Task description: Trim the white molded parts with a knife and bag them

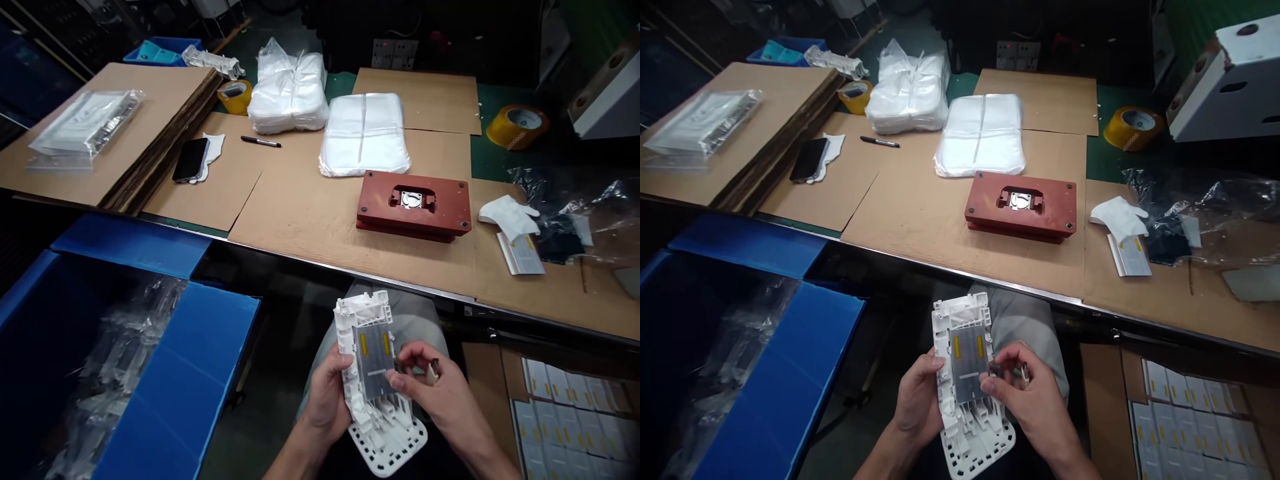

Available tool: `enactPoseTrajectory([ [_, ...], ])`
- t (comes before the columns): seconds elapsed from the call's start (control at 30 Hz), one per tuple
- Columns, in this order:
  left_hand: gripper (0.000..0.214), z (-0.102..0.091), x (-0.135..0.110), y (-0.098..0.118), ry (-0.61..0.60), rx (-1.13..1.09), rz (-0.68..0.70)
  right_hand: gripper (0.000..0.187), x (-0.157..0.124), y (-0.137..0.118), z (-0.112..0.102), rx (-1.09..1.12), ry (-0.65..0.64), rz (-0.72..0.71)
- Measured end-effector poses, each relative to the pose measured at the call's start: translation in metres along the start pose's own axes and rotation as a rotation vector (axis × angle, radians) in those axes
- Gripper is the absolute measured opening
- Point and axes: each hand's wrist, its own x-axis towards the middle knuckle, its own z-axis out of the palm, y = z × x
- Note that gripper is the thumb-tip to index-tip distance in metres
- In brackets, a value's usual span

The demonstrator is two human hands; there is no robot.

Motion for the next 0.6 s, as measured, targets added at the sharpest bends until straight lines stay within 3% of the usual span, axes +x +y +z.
enactPoseTrajectory([
  [0.2,0.061,-0.001,-0.003,0.006,-0.042,0.009,-0.029,0.053,0.005,0.01,-0.002,0.14,-0.072,0.092],
  [0.27,0.061,-0.001,-0.004,0.008,-0.056,0.024,-0.029,0.052,0.005,0.011,-0.002,0.131,-0.098,0.093],
  [0.5,0.055,-0.005,-0.003,0.003,-0.02,0.107,0.073,0.034,-0.002,0.004,0.008,-0.085,0.029,0.034],
  [0.6,0.055,-0.005,-0.004,0.0,0.01,0.13,0.099,0.039,-0.005,0.0,0.012,-0.167,0.066,0.003],
])
